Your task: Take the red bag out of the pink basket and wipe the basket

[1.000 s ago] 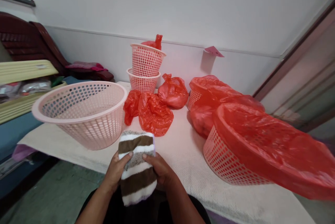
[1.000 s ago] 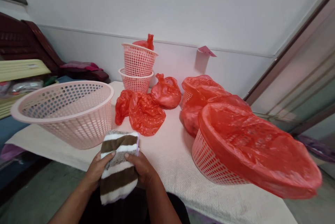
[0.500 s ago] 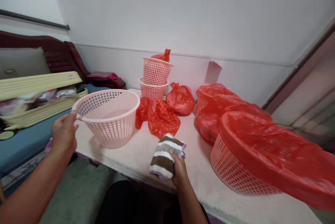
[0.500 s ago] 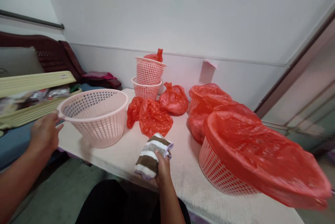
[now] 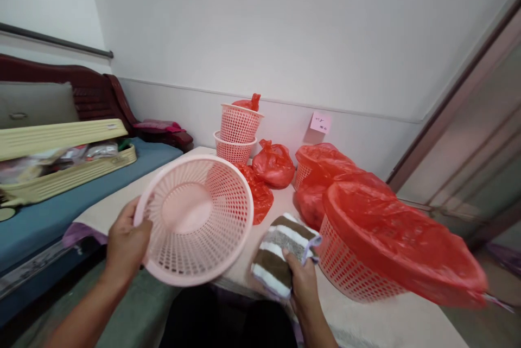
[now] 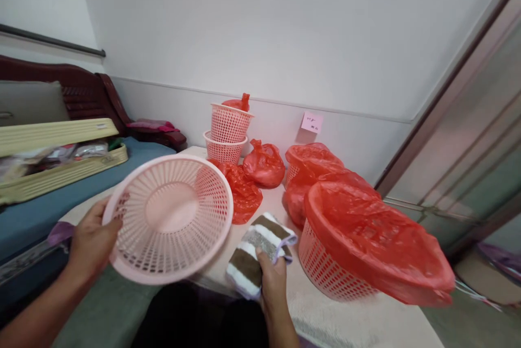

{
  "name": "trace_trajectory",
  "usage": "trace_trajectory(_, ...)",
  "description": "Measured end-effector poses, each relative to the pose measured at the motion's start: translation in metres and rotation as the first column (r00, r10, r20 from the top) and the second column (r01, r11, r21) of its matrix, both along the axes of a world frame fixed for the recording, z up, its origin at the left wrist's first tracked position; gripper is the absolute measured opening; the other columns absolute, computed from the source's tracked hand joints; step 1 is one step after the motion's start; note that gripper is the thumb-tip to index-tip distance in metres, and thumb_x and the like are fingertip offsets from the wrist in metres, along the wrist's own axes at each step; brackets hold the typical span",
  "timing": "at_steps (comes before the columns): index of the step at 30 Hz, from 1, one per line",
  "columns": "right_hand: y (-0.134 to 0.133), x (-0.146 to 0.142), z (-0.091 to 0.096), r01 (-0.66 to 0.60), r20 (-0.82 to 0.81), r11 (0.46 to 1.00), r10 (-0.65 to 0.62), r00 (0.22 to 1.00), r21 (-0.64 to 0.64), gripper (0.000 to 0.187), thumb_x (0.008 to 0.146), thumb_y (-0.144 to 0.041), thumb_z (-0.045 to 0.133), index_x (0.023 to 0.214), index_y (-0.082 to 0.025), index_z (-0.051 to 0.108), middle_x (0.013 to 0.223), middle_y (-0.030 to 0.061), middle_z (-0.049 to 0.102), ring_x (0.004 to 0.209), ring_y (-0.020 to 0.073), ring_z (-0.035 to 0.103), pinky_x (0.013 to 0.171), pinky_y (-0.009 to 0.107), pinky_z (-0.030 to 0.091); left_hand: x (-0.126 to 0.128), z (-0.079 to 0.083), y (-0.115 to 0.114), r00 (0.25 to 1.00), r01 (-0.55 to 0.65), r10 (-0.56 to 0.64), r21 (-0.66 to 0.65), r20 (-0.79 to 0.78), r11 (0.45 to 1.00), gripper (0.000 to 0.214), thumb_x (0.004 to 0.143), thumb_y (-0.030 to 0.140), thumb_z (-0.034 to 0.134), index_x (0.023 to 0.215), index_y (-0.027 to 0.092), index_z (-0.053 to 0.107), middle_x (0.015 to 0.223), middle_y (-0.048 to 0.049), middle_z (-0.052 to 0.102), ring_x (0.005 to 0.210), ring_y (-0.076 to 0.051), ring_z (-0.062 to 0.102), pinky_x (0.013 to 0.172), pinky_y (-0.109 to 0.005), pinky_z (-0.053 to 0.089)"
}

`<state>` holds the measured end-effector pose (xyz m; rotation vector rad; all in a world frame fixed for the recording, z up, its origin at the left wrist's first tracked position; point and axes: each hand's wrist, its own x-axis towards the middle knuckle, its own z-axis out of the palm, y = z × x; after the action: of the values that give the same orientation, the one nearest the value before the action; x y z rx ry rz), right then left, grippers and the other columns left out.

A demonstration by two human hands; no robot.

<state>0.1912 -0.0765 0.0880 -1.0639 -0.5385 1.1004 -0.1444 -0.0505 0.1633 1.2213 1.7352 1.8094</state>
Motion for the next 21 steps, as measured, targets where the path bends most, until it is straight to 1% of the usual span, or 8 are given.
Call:
trace_trajectory(3,0.004,-0.005,0.044,0.032,0.393,0.988,-0.09,0.915,0.152,0.043,0.069,-0.041,0.074,0.102,-0.014,0.068,0.098,0.0114,0.074,0.093,0.0298,0.069,0.087,0.044,0.053,0.029,0.0,-0.027,0.957,0.224,-0.223,-0.013,-0.185,0.974,0.057,0.076,0.013,0.049,0.13,0.029,0.055,0.119,0.0,0.066,0.104,-0.02,0.064,0.086,-0.029,0.053)
trace_trajectory(7,-0.001,-0.036,0.094,-0.177,0.777,0.897,-0.235,0.584,0.405,0.031,0.078,-0.026,0.059,0.106,-0.017,0.07,0.105,0.0119,0.071,0.104,0.0294,0.064,0.096,0.045,0.046,0.056,-0.011,-0.045,0.718,0.503,-0.382,0.055,-0.582,0.862,0.059,0.08,0.009,0.043,0.136,0.027,0.049,0.141,-0.0027,0.052,0.131,-0.022,0.047,0.113,-0.037,0.035)
trace_trajectory(10,-0.004,-0.062,0.111,-0.387,0.894,0.814,-0.334,0.297,0.433,0.046,0.074,-0.018,0.053,0.119,-0.018,0.062,0.117,0.0133,0.064,0.114,0.0302,0.055,0.102,0.05,0.039,0.067,-0.018,-0.05,0.631,0.542,-0.367,0.05,-0.684,0.839,0.066,0.08,0.004,0.041,0.141,0.028,0.042,0.146,-0.0033,0.047,0.136,-0.02,0.042,0.115,-0.036,0.032)
trace_trajectory(13,0.0,-0.077,0.111,-0.464,0.919,0.796,-0.373,0.129,0.389,0.061,0.072,-0.013,0.05,0.134,-0.015,0.049,0.128,0.015,0.056,0.124,0.0304,0.044,0.105,0.052,0.032,0.072,-0.017,-0.051,0.594,0.56,-0.357,0.051,-0.721,0.827,0.072,0.08,0.001,0.04,0.146,0.029,0.036,0.149,-0.0037,0.045,0.138,-0.021,0.04,0.113,-0.035,0.034)
trace_trajectory(15,0.008,-0.077,0.107,-0.46,0.924,0.806,-0.372,0.093,0.371,0.064,0.074,-0.013,0.05,0.137,-0.015,0.044,0.129,0.0145,0.054,0.124,0.0293,0.043,0.104,0.05,0.03,0.073,-0.015,-0.05,0.587,0.567,-0.369,0.04,-0.72,0.823,0.073,0.079,0.001,0.039,0.147,0.029,0.036,0.149,-0.0039,0.044,0.139,-0.022,0.039,0.113,-0.036,0.035)
trace_trajectory(18,0.028,-0.063,0.092,-0.38,0.931,0.85,-0.336,0.14,0.364,0.054,0.078,-0.014,0.048,0.133,-0.016,0.049,0.117,0.0133,0.06,0.11,0.028,0.05,0.097,0.047,0.034,0.071,-0.015,-0.049,0.626,0.556,-0.382,0.044,-0.68,0.83,0.068,0.08,0.002,0.04,0.142,0.028,0.043,0.147,-0.0037,0.047,0.137,-0.021,0.042,0.114,-0.036,0.034)
trace_trajectory(19,0.036,-0.055,0.085,-0.332,0.932,0.873,-0.309,0.19,0.357,0.051,0.079,-0.015,0.047,0.129,-0.016,0.052,0.113,0.013,0.061,0.107,0.0281,0.051,0.095,0.047,0.035,0.068,-0.017,-0.049,0.649,0.547,-0.379,0.059,-0.66,0.835,0.065,0.08,0.003,0.04,0.139,0.028,0.046,0.144,-0.0031,0.049,0.135,-0.02,0.044,0.114,-0.034,0.033)
trace_trajectory(21,0.05,-0.04,0.065,-0.191,0.894,0.934,-0.207,0.397,0.301,0.045,0.076,-0.018,0.051,0.12,-0.017,0.059,0.107,0.0114,0.063,0.103,0.0284,0.053,0.093,0.045,0.037,0.062,-0.021,-0.048,0.705,0.519,-0.363,0.095,-0.609,0.849,0.058,0.081,0.006,0.042,0.134,0.028,0.051,0.139,-0.0012,0.053,0.132,-0.017,0.047,0.114,-0.03,0.032)
